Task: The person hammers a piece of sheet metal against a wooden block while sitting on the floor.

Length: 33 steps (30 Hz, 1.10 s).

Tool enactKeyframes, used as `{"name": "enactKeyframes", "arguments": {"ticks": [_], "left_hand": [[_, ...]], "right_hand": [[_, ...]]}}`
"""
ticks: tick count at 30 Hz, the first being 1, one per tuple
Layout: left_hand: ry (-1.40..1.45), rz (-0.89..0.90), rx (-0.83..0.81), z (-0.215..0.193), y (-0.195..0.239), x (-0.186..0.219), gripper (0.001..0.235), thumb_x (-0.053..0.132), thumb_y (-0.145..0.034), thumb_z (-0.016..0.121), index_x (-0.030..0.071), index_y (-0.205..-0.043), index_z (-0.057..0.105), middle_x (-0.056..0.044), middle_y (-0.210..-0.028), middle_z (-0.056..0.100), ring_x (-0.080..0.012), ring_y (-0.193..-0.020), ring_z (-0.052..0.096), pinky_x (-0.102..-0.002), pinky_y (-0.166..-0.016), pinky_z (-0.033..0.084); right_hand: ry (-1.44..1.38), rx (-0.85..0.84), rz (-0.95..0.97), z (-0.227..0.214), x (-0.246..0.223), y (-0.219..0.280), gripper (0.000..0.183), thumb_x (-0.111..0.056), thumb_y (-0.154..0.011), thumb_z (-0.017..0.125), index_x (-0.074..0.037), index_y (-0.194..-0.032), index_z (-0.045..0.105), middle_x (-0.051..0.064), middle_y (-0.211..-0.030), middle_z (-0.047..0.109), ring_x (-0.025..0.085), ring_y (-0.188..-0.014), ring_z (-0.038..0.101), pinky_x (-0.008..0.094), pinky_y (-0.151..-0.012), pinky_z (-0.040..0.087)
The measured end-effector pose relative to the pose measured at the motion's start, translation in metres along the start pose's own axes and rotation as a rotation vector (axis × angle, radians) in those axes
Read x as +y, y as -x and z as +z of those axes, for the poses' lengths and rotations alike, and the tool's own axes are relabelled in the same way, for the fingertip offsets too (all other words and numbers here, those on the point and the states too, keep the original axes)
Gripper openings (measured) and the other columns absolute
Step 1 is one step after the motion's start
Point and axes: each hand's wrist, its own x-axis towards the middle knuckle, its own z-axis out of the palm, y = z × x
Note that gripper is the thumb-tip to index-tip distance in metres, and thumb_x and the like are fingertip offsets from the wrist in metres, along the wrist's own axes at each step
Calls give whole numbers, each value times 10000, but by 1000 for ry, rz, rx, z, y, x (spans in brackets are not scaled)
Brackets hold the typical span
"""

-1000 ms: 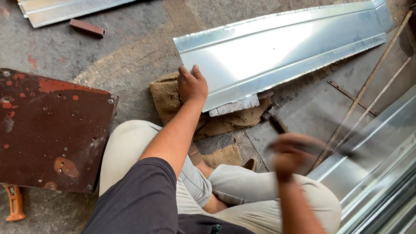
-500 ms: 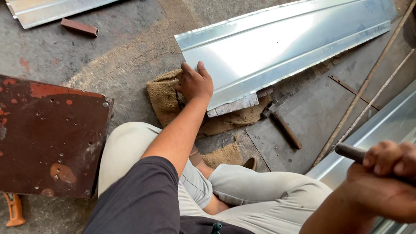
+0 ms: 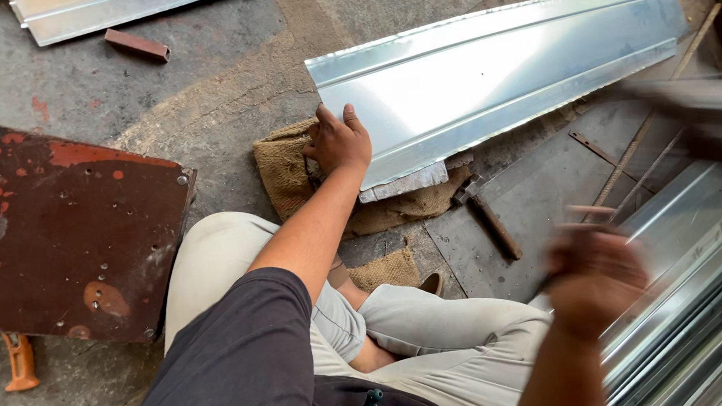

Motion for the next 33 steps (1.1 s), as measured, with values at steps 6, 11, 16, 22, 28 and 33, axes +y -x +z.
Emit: {"name": "enactKeyframes", "arguments": {"ticks": [6, 11, 16, 22, 28, 33], "left_hand": [[-46, -1, -71, -8, 0, 6, 626, 522, -1041, 339, 19, -1413, 363, -156, -1355, 592, -335, -1259, 530, -639, -1010, 316], [-75, 91, -71, -10, -1, -1, 693, 545, -1034, 333, -38, -1408, 299, -199, -1398, 538, -370, -1252, 501, -620, -955, 352], [-59, 57, -137, -12, -3, 0, 618, 545, -1058, 296, 14, -1366, 367, -166, -1366, 582, -331, -1280, 539, -569, -1016, 399], [-46, 77, -91, -15, 1, 1, 599, 541, -1036, 312, 23, -1331, 365, -177, -1350, 576, -355, -1232, 543, -587, -910, 421], [-52, 61, -140, -15, 1, 1, 532, 509, -1055, 301, 44, -1297, 393, -159, -1308, 596, -329, -1223, 562, -599, -925, 421], [-20, 61, -127, -18, -3, 3, 519, 498, -1054, 306, 48, -1294, 400, -154, -1306, 598, -336, -1208, 567, -587, -910, 433]], "right_hand": [[199, -9, -169, -6, -1, 15, 322, -273, -1057, 508, -62, -1239, 669, 88, -884, 683, 132, -626, 615, 244, -616, 489], [864, -398, 212, 36, 106, 100, 267, 23, -988, 622, -23, -1232, 720, 87, -989, 767, 196, -820, 745, 262, -761, 560], [680, -151, 322, 43, 64, 68, 328, -168, -1000, 744, -51, -1305, 715, 61, -820, 707, 78, -672, 600, 235, -576, 491], [222, -65, -281, 38, -26, 12, 327, -386, -1140, 561, -118, -1322, 605, 88, -1022, 703, 122, -657, 624, 249, -540, 526], [744, -285, 86, 48, 95, 93, 296, -234, -1031, 695, -59, -1270, 703, 70, -838, 706, 89, -674, 603, 237, -588, 506], [807, -281, 448, 53, 99, 99, 327, -165, -961, 746, -30, -1259, 737, 50, -731, 672, 65, -638, 574, 229, -557, 466]]}}
